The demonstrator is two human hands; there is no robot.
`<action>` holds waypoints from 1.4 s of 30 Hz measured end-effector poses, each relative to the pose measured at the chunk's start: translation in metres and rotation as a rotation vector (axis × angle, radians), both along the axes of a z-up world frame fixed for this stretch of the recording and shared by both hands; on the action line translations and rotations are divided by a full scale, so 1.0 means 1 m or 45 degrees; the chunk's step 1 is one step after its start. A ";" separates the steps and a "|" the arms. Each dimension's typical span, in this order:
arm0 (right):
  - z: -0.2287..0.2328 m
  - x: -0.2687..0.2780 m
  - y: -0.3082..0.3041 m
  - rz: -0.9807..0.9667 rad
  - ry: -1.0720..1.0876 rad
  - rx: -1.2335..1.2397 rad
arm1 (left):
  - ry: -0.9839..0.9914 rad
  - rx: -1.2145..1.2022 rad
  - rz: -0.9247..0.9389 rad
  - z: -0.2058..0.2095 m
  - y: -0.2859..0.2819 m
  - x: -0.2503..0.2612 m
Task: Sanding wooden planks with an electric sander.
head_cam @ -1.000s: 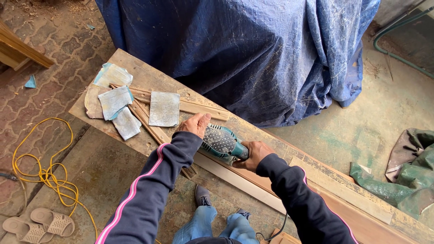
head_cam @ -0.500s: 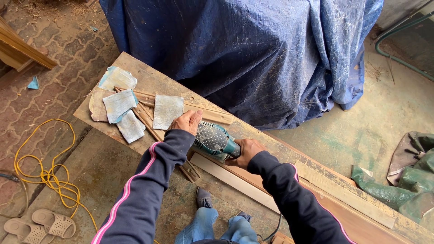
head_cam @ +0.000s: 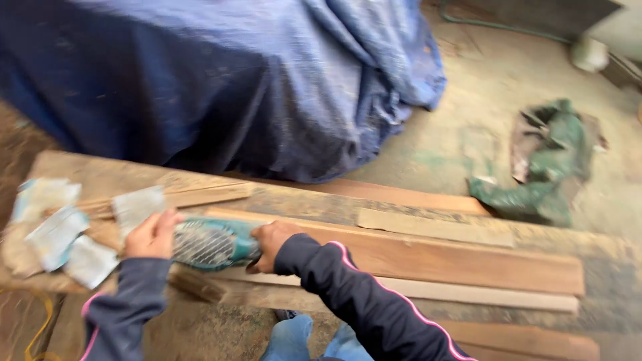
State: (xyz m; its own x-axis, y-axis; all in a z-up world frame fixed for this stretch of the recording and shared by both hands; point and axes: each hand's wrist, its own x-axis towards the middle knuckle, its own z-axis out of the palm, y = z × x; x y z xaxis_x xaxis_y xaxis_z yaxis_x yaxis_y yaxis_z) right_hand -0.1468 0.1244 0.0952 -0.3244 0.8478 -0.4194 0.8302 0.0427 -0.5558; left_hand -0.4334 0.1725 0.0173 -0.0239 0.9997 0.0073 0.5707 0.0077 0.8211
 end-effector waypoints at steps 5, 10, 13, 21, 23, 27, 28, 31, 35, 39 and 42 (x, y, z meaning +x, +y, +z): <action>0.017 0.093 -0.058 -0.029 0.123 0.135 | -0.151 -0.157 -0.142 0.014 -0.033 0.081; 0.038 0.216 -0.124 -0.097 0.113 -0.011 | -0.129 -0.292 -0.348 0.014 -0.072 0.216; 0.057 0.305 -0.165 -0.160 -0.008 -0.113 | -0.270 -0.312 -0.504 0.012 -0.111 0.322; 0.037 0.538 -0.278 -0.338 -0.279 -0.307 | -0.477 -0.333 -0.610 0.014 -0.236 0.596; 0.035 0.588 -0.295 -0.327 -0.425 -0.346 | -0.505 -0.354 -0.527 0.025 -0.263 0.648; 0.017 0.665 -0.326 -0.365 -0.529 -0.413 | -0.472 -0.584 -0.526 0.040 -0.301 0.712; 0.014 0.684 -0.332 -0.398 -0.485 -0.425 | -0.475 -0.611 -0.557 0.040 -0.308 0.727; -0.017 0.731 -0.348 -0.483 -0.444 -0.412 | -0.486 -0.562 -0.606 0.022 -0.324 0.761; -0.025 0.749 -0.352 -0.449 -0.466 -0.436 | -0.512 -0.555 -0.563 0.009 -0.334 0.779; -0.027 0.748 -0.344 -0.441 -0.428 -0.500 | -0.483 -0.600 -0.584 0.003 -0.335 0.781; -0.029 0.747 -0.341 -0.418 -0.446 -0.556 | -0.470 -0.633 -0.584 -0.003 -0.336 0.780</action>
